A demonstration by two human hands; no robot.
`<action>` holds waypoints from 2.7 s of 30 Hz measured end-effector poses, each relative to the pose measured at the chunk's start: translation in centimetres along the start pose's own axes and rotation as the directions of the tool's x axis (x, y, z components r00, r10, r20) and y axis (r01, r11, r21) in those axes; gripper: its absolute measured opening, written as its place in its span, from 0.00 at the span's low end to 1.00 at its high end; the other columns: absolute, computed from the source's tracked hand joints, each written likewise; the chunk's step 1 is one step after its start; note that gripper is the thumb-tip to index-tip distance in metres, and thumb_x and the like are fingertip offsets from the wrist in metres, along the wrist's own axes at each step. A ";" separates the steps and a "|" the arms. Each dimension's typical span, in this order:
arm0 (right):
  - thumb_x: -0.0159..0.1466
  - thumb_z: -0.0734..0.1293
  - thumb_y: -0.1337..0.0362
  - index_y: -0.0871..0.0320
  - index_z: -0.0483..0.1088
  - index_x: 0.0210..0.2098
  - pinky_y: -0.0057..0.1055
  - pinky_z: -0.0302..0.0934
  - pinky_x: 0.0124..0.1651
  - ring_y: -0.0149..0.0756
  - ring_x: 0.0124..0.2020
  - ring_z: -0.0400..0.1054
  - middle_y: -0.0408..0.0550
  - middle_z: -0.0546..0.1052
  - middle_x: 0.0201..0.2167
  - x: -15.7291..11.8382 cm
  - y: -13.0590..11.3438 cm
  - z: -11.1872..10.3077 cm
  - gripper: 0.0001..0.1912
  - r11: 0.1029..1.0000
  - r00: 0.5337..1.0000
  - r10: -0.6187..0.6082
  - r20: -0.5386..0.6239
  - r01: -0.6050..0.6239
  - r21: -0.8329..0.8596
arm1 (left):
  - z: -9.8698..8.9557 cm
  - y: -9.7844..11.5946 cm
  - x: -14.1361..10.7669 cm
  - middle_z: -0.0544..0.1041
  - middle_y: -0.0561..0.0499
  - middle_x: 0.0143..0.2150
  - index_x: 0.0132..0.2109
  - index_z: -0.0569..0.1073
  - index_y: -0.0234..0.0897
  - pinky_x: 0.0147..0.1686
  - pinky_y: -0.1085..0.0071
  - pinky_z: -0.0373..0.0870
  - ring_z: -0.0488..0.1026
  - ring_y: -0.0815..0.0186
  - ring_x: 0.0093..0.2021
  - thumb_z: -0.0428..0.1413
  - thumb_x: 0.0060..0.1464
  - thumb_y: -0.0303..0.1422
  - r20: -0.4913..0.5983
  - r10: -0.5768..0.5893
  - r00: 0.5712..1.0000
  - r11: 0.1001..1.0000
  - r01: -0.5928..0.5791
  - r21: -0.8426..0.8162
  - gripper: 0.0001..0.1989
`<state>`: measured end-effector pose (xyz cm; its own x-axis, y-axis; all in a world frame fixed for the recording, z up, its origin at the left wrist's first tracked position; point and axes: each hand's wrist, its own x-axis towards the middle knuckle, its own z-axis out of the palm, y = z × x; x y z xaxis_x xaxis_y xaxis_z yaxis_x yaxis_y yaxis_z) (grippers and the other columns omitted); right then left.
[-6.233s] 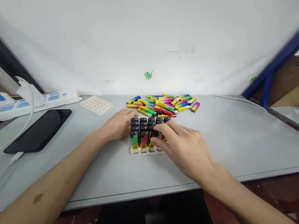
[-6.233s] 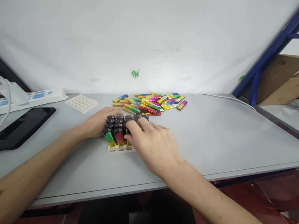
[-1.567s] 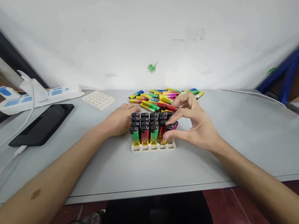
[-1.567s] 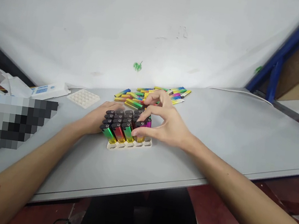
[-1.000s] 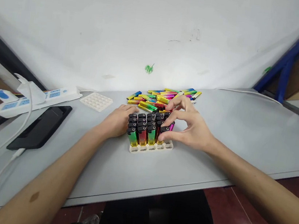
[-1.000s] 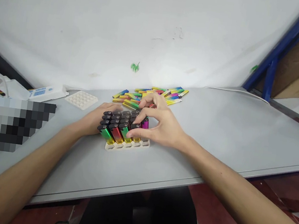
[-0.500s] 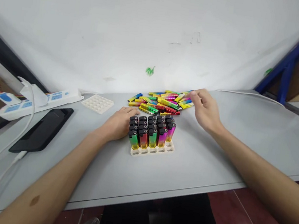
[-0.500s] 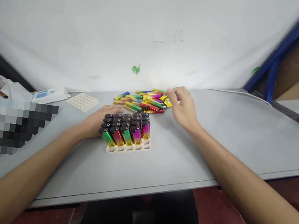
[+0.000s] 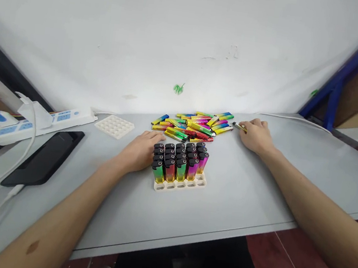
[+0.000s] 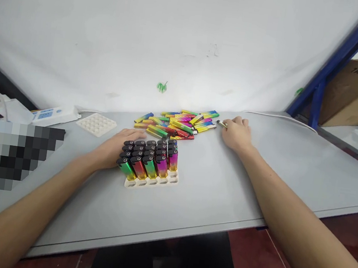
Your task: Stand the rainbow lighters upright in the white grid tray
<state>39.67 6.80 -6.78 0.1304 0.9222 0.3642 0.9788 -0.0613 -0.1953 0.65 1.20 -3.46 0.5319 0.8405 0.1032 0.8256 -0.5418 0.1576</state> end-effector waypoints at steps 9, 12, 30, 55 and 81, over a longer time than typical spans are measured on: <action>0.64 0.60 0.60 0.63 0.67 0.50 0.44 0.62 0.45 0.54 0.44 0.69 0.65 0.76 0.43 -1.4 -1.1 -2.1 0.18 0.974 0.976 0.214 0.035 -0.215 0.066 | -0.3 0.3 -0.2 0.72 0.41 0.61 0.57 0.70 0.35 0.62 0.55 0.64 0.65 0.51 0.64 0.51 0.58 0.30 0.005 0.035 0.999 0.999 -0.035 -0.009 0.20; 0.63 0.62 0.59 0.58 0.64 0.48 0.37 0.61 0.38 0.44 0.35 0.69 0.55 0.76 0.36 -1.9 -2.1 -2.7 0.15 0.907 0.975 0.222 0.008 -0.210 0.365 | -0.2 0.0 -0.2 0.70 0.41 0.63 0.57 0.69 0.37 0.63 0.56 0.64 0.65 0.52 0.64 0.52 0.57 0.30 -0.003 0.022 1.000 1.000 -0.022 0.004 0.20; 0.65 0.56 0.50 0.53 0.48 0.16 0.29 0.35 0.18 0.26 0.15 0.37 0.37 0.48 0.13 -4.4 -6.8 -3.9 0.25 0.262 0.954 -0.018 0.298 -0.283 0.923 | 0.1 -0.3 -0.1 0.72 0.40 0.62 0.57 0.70 0.37 0.62 0.54 0.65 0.66 0.51 0.64 0.52 0.56 0.29 -0.025 0.058 0.998 0.998 -0.058 -0.002 0.20; 0.67 0.55 0.45 0.53 0.50 0.17 0.29 0.36 0.19 0.26 0.15 0.39 0.37 0.49 0.13 -4.3 -6.7 -3.2 0.27 0.351 0.956 0.064 0.287 -0.291 0.890 | 0.1 -0.3 -0.1 0.71 0.41 0.63 0.56 0.69 0.38 0.62 0.54 0.64 0.65 0.51 0.64 0.52 0.57 0.29 -0.013 0.044 0.999 0.999 -0.044 -0.003 0.20; 0.59 0.69 0.42 0.57 0.66 0.27 0.31 0.51 0.31 0.30 0.27 0.59 0.42 0.68 0.24 -5.0 -6.9 -4.0 0.23 0.724 0.983 -0.142 0.120 0.021 0.690 | -0.1 0.0 -0.1 0.74 0.42 0.60 0.56 0.70 0.37 0.61 0.54 0.65 0.65 0.51 0.64 0.52 0.58 0.30 -0.013 0.043 0.999 0.999 -0.043 -0.018 0.19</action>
<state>32.85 1.09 -3.61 -0.0302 0.9605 0.2767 0.6024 0.2384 -0.7617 0.59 1.06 -3.42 0.5644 0.8164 0.1225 0.7983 -0.5775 0.1710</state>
